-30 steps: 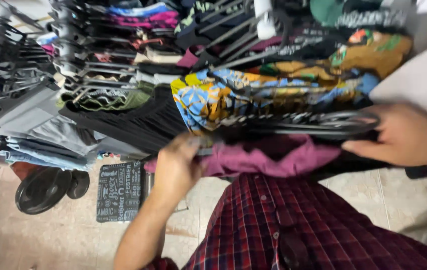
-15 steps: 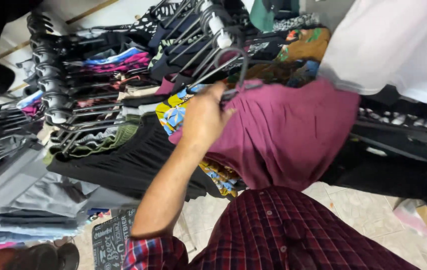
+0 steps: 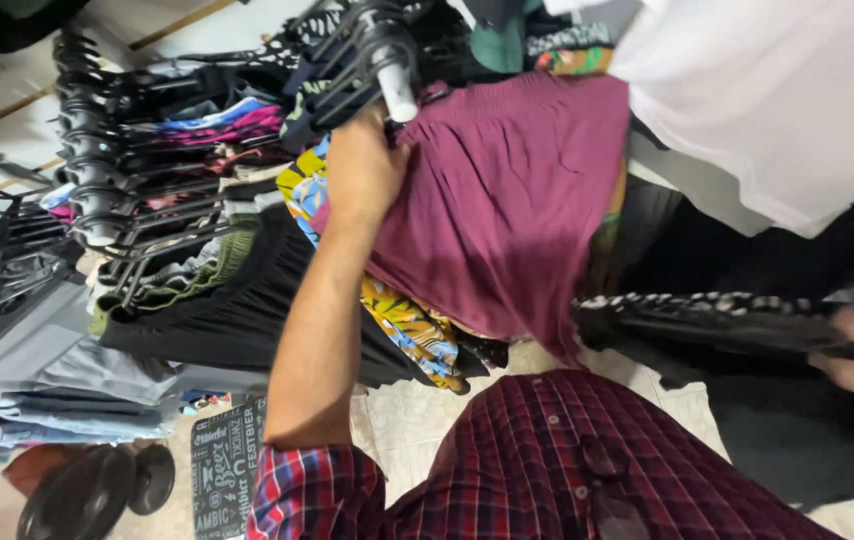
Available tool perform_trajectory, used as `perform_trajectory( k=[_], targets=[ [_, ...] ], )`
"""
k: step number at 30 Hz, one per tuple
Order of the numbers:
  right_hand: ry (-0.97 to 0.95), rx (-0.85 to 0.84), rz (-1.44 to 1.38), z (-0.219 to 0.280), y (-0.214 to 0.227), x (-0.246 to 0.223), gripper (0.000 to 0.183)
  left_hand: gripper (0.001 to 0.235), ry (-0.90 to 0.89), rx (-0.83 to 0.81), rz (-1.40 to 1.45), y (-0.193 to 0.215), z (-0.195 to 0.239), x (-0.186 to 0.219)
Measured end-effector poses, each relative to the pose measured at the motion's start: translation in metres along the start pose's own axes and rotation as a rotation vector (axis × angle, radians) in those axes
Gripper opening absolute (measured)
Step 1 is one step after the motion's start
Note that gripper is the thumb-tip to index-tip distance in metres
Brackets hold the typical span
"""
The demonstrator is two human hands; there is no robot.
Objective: The person organizes a pile of clothes by sorting through them and hanging them on a metal clothing rack. They handle various garments, including a maroon shirt and a patterned top, placing them on hangers and arranging them on the rack.
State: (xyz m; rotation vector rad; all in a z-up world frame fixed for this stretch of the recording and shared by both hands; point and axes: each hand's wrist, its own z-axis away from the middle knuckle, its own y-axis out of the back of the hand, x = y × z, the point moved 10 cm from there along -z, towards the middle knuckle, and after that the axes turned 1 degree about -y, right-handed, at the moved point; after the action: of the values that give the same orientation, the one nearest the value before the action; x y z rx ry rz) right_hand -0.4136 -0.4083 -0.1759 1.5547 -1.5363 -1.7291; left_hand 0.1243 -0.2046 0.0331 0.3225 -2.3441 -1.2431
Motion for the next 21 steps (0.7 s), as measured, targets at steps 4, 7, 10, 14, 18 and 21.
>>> perform_trajectory(
  k=[4,7,10,14,18,21],
  targets=[
    [-0.149,-0.31,0.219,-0.019,0.002,-0.046,0.015,0.03,0.051,-0.037,-0.097,-0.015,0.021,0.002],
    [-0.121,-0.456,0.513,-0.037,0.005,-0.085,0.02,0.065,0.05,0.036,-0.121,-0.028,0.045,-0.005],
    [0.197,-0.162,0.22,-0.071,0.04,-0.168,0.024,0.059,-0.03,0.175,-0.217,-0.024,0.064,-0.001],
    [0.324,-0.063,0.192,-0.123,0.055,-0.233,0.027,0.075,-0.155,0.177,-0.111,0.002,0.078,0.024],
    [0.416,-0.015,-0.029,-0.175,0.066,-0.277,0.015,0.072,-0.15,0.152,0.248,0.059,0.103,0.031],
    [0.469,-0.064,-0.061,-0.205,0.047,-0.285,0.024,0.038,-0.113,0.065,0.867,0.091,0.114,0.027]
  ],
)
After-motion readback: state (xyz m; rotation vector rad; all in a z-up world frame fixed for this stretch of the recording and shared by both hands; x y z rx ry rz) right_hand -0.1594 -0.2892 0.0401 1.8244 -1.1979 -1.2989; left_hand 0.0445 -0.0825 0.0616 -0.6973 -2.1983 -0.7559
